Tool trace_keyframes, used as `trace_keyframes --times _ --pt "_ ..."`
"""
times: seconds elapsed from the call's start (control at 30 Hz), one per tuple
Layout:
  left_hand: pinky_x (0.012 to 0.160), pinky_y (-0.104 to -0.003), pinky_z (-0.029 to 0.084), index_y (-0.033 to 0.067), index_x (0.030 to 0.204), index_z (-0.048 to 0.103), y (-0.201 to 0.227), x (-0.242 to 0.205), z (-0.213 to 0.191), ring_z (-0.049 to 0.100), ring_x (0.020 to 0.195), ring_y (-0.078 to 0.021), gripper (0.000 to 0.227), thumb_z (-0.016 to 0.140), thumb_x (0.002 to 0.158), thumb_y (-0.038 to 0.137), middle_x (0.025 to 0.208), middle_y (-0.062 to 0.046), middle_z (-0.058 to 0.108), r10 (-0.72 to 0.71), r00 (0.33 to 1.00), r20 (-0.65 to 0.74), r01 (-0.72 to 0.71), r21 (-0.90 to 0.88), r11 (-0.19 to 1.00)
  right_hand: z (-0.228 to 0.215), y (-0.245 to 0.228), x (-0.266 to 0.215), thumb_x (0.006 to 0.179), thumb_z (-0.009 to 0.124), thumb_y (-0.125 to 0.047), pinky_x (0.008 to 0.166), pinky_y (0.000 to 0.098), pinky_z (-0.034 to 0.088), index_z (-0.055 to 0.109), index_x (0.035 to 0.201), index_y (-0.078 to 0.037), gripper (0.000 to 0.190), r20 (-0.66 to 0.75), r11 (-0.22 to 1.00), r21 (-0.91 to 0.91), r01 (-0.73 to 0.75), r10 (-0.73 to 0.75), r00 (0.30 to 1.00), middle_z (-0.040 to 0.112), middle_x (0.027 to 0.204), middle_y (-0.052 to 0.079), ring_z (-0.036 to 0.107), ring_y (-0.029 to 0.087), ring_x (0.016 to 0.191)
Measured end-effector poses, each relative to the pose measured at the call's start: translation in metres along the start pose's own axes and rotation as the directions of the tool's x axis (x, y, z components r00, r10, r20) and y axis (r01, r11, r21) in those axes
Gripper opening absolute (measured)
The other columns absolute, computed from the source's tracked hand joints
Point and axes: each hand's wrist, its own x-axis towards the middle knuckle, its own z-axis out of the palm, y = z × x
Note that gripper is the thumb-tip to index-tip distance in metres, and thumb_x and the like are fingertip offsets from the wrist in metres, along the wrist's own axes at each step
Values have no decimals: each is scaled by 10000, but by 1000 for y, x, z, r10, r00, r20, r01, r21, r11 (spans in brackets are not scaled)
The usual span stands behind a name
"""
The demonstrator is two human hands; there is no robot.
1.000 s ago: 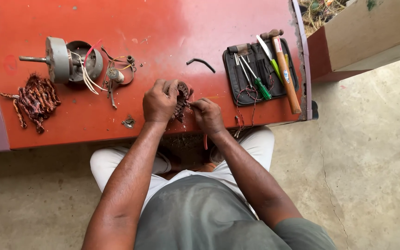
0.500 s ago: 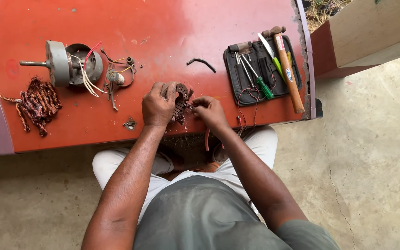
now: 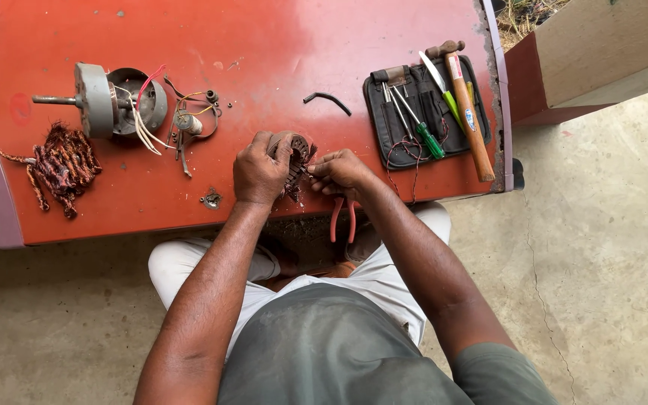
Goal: Repairing an electric motor by handling copper windings and using pliers.
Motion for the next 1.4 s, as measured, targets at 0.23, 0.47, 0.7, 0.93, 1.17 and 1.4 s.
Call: trace_keyframes --times 0.23,0.47,0.7,0.93,1.17,1.4 --pt "612 -482 580 41 954 666 -4 2 -1 755 751 -366 363 698 1004 400 777 -182 726 -28 1000 -4 27 -58 998 9 8 -9 908 733 -147 643 344 588 789 1017 -71 145 -35 691 -625 363 -490 871 763 821 95 737 219 708" --pt "624 -477 575 26 964 680 -9 6 1 747 764 -376 375 708 997 399 801 -194 733 -28 1000 -11 27 -72 997 21 11 -33 917 700 -129 828 451 570 746 1073 -44 184 191 101 -901 422 -781 595 730 984 144 714 350 949" --pt "624 -463 582 38 956 682 -1 8 -2 758 755 -341 406 694 998 441 789 -171 740 -85 996 31 88 -75 993 21 14 -27 879 737 -155 851 439 571 745 1078 -62 220 20 403 -790 463 -736 676 742 1006 146 722 322 946" --pt "624 -463 577 33 931 673 -3 6 -2 755 752 -335 423 705 994 450 781 -166 736 -100 995 25 102 -68 992 12 27 -15 877 723 -104 798 422 571 675 997 -56 137 330 -156 -917 368 -815 477 676 958 105 688 301 905" --pt "616 -453 577 46 948 674 0 10 -4 759 753 -337 384 705 985 427 781 -160 741 -63 998 9 64 -107 992 6 -8 -44 902 694 -118 897 378 582 683 1140 -93 239 84 281 -832 478 -788 610 676 1128 89 689 283 1026" --pt "636 -464 569 51 897 668 -3 8 0 751 752 -358 354 711 993 389 768 -152 739 -13 1000 -17 11 -107 994 -3 -18 -23 864 741 -142 942 425 528 694 1179 -64 328 303 34 -830 557 -811 500 663 1184 119 635 329 1113"
